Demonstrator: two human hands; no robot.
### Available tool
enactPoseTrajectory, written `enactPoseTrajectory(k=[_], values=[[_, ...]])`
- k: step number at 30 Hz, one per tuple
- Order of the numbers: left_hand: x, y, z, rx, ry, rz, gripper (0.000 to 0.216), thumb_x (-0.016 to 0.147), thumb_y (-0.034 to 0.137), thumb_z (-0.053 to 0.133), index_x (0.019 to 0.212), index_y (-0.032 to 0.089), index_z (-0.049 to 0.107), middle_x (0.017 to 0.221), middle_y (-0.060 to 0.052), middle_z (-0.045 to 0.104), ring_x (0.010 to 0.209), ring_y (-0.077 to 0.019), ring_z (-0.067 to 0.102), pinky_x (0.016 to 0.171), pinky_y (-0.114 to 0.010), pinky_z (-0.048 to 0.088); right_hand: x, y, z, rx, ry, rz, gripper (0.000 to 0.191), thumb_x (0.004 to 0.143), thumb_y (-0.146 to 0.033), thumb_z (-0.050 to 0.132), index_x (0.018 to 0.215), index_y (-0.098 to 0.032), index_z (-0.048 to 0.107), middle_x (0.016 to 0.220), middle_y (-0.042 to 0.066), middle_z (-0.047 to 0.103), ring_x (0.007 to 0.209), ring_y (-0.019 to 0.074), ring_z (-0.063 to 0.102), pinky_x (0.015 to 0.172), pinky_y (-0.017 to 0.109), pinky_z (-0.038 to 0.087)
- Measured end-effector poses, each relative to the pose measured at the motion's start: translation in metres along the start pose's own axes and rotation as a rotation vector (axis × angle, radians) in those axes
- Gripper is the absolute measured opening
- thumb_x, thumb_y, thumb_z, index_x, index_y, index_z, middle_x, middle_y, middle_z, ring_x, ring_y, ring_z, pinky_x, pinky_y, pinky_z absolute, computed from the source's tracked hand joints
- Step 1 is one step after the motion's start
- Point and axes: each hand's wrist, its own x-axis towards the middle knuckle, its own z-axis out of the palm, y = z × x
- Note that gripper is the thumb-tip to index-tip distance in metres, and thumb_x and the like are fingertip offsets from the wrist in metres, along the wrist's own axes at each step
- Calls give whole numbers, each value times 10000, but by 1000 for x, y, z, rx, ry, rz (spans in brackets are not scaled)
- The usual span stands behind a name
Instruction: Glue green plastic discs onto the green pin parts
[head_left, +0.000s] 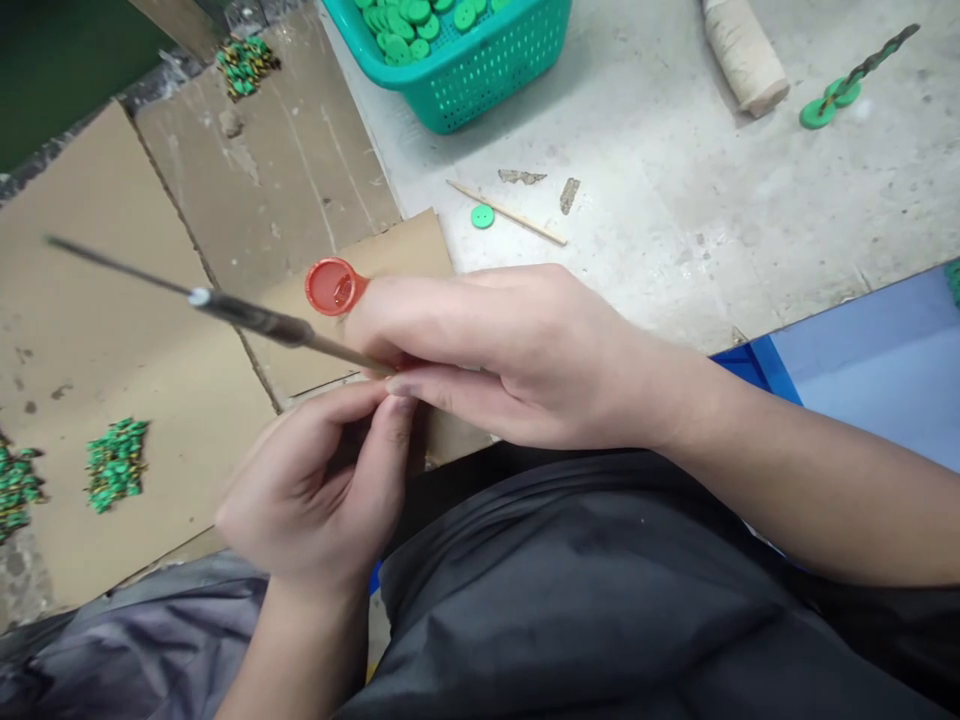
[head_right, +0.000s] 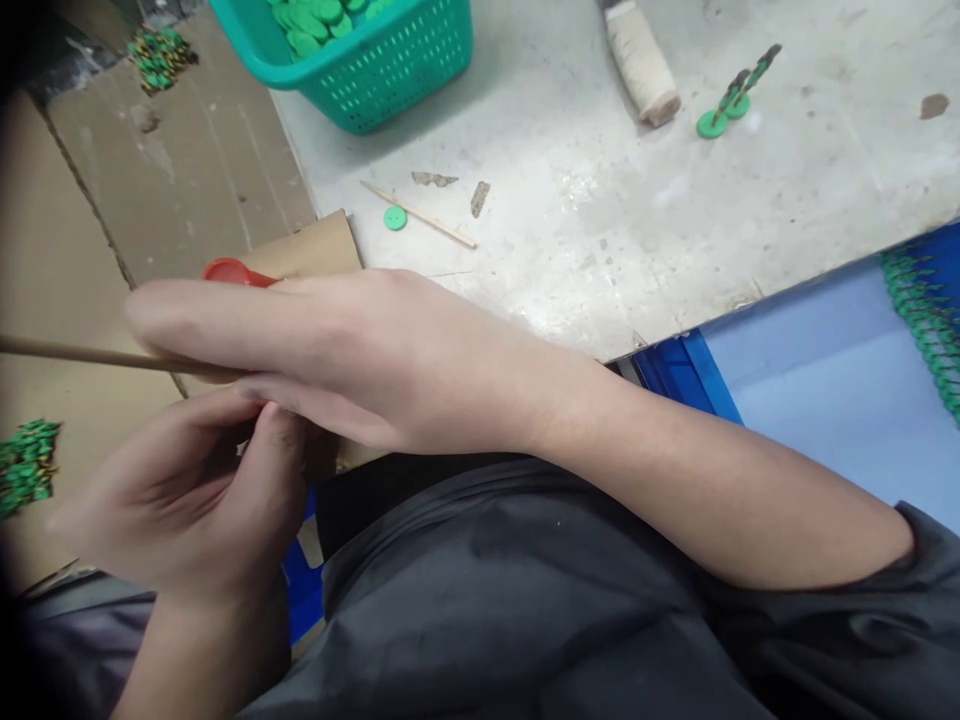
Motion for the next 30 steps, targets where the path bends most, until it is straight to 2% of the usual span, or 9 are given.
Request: enactPoseTrajectory(k=[3,7,11,17,24,27,30], values=[[3,2,-1,-14,-9,55,58,1148,354,910,1184,314,930,1070,13,877,880,-162,819,847,-255,635,-1,1,1,-44,-25,-2,170,1293,-295,513,1261,-297,680,1158,-9,722,1025,173,657,957,276,534],[6,2,-1,-25,-15,87,50,1140,309,915,1176,277,930,1068,-8,879,891,-185,833,867,-269,657,-3,2,2,-86,2,-22,200,1303,-287,482,1295,-294,682,1174,-2,730,1041,178,657,968,285,538],[6,0,0,-37,-17,96,47,1143,298,915,1179,271,930,1091,-13,884,905,-172,835,864,-243,644,-5,3,4,-74,22,-36,168,1289,-259,506,1307,-279,671,1185,-5,742,1047,167,680,980,287,555],[3,0,2,-53,-24,55,70,1171,339,899,1219,297,927,1103,0,883,905,-172,842,851,-255,643,-7,2,7,-88,134,-23,227,1293,-234,497,1479,-268,622,1246,-14,758,1125,152,729,1076,296,580],[4,0,1,-55,-3,81,77,1141,289,927,1216,307,934,1111,-2,885,907,-170,836,863,-249,643,-6,1,8,-50,86,-60,233,1265,-127,489,1390,-218,663,1230,-18,778,1118,136,752,1047,264,576],[5,1,2,-57,0,101,54,1150,288,919,1199,311,928,1101,8,884,902,-159,831,877,-235,640,-4,5,6,-36,86,-119,180,1269,-211,537,1366,-219,688,1206,-6,794,1091,150,765,1005,271,586],[6,2,2,-45,-4,111,13,1155,297,909,1165,292,917,1083,5,877,878,-157,816,874,-237,633,-3,7,3,-63,18,-56,187,1270,-346,555,1356,-289,711,1222,8,830,1072,188,772,994,305,603]])
